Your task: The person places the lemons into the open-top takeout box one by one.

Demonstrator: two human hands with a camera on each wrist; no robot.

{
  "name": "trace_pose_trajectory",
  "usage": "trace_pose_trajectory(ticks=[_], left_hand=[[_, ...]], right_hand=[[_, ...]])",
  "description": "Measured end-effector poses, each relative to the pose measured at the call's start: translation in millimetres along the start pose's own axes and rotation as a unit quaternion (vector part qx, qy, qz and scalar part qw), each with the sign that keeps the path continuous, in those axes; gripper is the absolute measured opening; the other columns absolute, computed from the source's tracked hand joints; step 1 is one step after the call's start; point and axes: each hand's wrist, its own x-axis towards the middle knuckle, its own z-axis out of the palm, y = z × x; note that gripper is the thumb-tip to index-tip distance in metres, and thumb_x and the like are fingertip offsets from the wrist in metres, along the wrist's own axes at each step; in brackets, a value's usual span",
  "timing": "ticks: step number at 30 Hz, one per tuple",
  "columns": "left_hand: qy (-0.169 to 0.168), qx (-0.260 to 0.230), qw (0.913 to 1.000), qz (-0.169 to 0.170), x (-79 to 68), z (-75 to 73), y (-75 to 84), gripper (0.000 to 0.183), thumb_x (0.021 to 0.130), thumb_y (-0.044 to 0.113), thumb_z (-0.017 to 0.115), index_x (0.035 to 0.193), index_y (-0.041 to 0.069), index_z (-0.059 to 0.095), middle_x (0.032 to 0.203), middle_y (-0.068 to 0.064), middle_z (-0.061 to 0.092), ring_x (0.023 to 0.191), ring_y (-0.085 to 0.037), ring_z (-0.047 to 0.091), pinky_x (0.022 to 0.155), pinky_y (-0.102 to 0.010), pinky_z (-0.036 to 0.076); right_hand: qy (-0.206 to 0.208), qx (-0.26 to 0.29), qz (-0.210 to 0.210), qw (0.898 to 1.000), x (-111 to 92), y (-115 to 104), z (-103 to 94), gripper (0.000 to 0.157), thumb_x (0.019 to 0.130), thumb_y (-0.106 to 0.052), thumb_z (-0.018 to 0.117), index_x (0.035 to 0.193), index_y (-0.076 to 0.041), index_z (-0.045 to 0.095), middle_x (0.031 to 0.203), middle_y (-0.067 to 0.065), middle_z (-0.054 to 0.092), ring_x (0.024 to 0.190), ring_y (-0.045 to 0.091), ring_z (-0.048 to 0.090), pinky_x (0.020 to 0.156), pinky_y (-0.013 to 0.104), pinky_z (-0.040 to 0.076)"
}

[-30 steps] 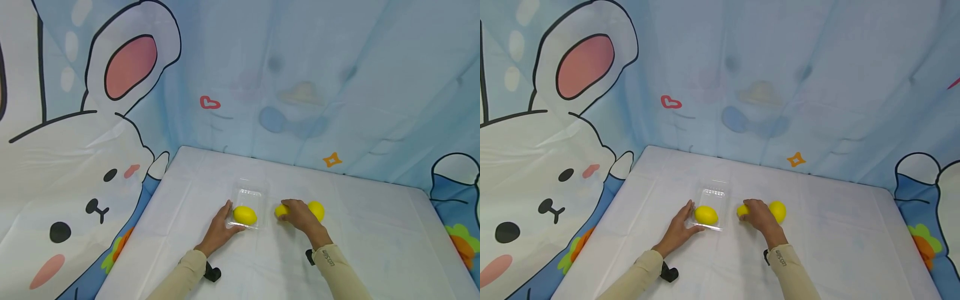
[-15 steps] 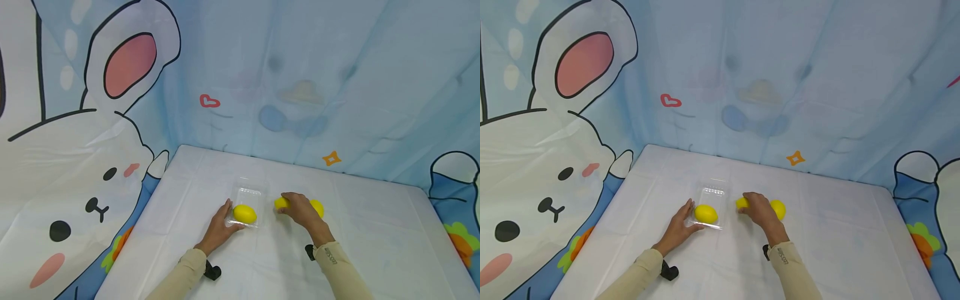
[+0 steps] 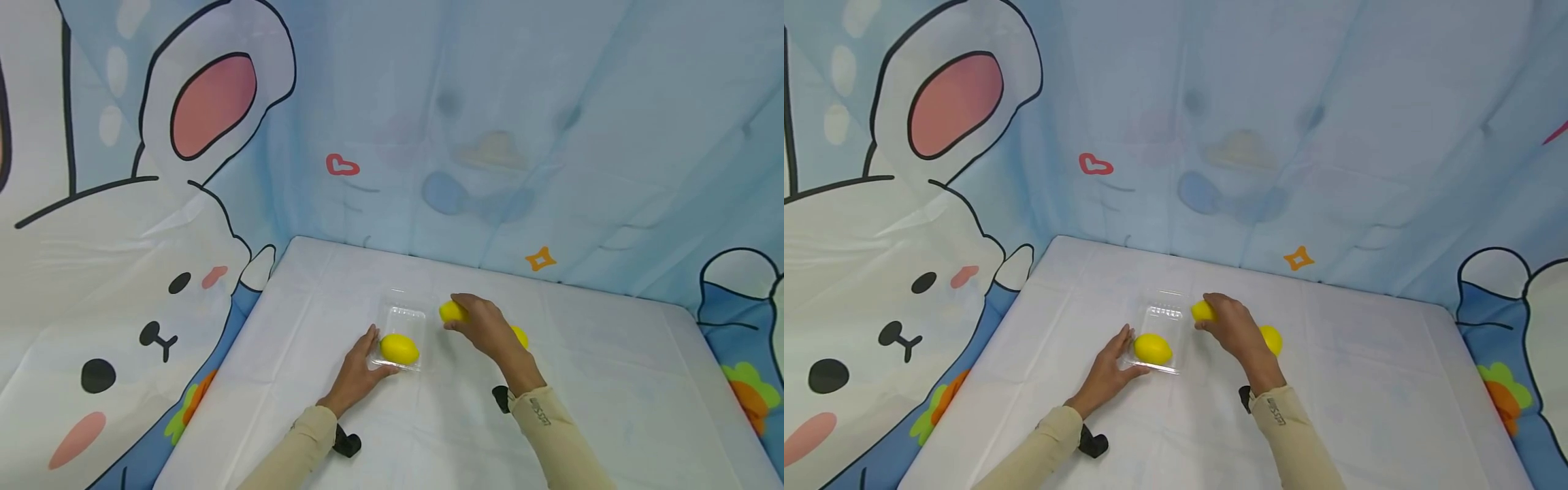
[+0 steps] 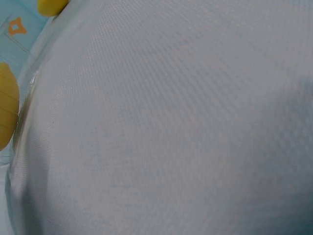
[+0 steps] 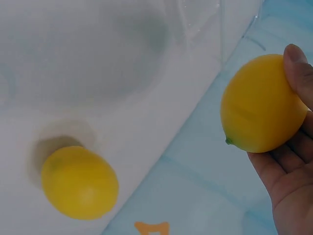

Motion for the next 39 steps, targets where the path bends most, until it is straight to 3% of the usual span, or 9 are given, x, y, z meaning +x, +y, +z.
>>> trace_pose_trajectory(ticks=[13, 28, 39], left_hand=[[-0.005, -0.002, 0.9999, -0.009, -2.1, -0.2, -0.1, 0.098, 0.082, 0.042, 0.074, 0.155, 0.005, 0.019, 0.157, -0.010, 0.032, 0.146, -0.025, 0.030, 0.118, -0.041, 0.029], [-0.002, -0.010, 0.9999, -0.002, -1.8, -1.1, -3.6, 0.098, 0.083, 0.042, 0.073, 0.155, 0.005, 0.019, 0.156, -0.010, 0.035, 0.143, -0.025, 0.035, 0.116, -0.041, 0.033], [-0.001, -0.016, 0.9999, -0.003, -3.3, -1.5, -2.2, 0.097, 0.083, 0.042, 0.073, 0.154, 0.004, 0.020, 0.155, -0.011, 0.036, 0.141, -0.026, 0.038, 0.115, -0.041, 0.035]], right_hand=[[-0.001, 0.054, -0.015, 0.998, 14, -21, 14.4, 0.060, 0.085, -0.021, 0.075, 0.137, -0.004, 0.052, 0.137, 0.016, 0.056, 0.114, 0.032, 0.057, 0.102, 0.048, 0.049], [-0.013, 0.051, -0.014, 0.999, 29, -27, 43.3, 0.060, 0.084, -0.022, 0.076, 0.137, -0.004, 0.053, 0.139, 0.015, 0.055, 0.121, 0.033, 0.056, 0.108, 0.048, 0.044], [-0.019, 0.051, -0.028, 0.998, 30, -26, 53.8, 0.058, 0.084, -0.021, 0.075, 0.134, 0.000, 0.054, 0.137, 0.018, 0.057, 0.121, 0.035, 0.056, 0.107, 0.049, 0.044]])
